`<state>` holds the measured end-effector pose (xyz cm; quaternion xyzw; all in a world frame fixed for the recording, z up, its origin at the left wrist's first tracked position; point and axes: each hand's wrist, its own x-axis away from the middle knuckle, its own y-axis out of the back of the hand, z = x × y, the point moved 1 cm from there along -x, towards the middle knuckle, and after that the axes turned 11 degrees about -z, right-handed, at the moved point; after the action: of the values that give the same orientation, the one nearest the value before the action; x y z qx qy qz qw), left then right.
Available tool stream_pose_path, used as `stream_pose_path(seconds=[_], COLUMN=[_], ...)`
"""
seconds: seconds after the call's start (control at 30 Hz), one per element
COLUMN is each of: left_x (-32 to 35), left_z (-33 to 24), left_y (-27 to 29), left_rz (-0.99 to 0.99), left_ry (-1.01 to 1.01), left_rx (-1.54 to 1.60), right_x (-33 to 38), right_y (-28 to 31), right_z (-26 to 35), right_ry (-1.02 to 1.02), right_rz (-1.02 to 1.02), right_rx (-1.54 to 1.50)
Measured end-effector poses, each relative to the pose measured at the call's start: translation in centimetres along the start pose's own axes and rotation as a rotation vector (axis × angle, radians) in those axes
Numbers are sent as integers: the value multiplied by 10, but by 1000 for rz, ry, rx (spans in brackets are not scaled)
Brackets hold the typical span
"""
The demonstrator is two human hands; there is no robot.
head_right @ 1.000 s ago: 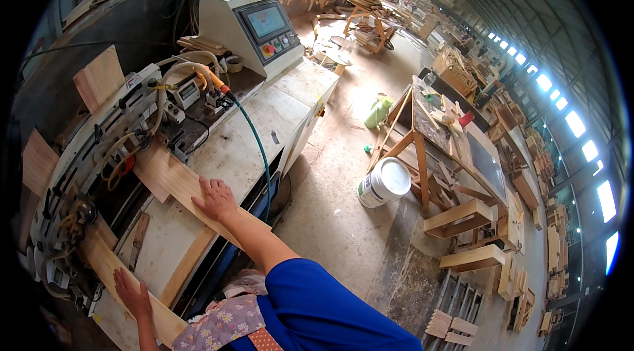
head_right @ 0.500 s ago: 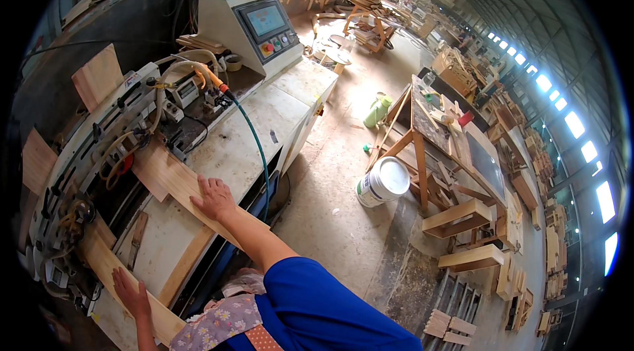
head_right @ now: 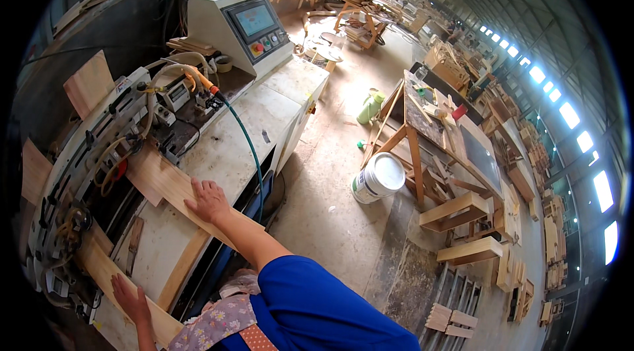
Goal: The person picks up wood boards, feeds them into a woodworking machine, organizes stacks of wood, and uses an air gun to clear dust from the machine.
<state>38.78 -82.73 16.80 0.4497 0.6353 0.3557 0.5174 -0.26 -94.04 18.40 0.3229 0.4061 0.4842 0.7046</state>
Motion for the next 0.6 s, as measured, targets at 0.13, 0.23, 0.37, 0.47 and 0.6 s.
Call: stream_pose_path(seconds=[0.13, 0.23, 0.37, 0.47, 0.6], left_x=[0, 0, 1, 0, 1], left_z=[4, 5, 7, 6, 3], left_y=[-4, -5, -7, -5, -3], left_rz=[11, 8, -7, -6, -9], left_ry=[5, -1, -16, -13, -13], left_rx=[-11, -17, -16, -11, -15], right_x=[0, 0, 0, 0, 0], right_y=[1, -2, -2, -4, -5], right_z=[1, 0, 0, -1, -2], right_ry=[-4, -3, -5, -5, -6], right_rz=[4, -18, -19, -15, -16], right_rx=[-2, -14, -18, -13, -21])
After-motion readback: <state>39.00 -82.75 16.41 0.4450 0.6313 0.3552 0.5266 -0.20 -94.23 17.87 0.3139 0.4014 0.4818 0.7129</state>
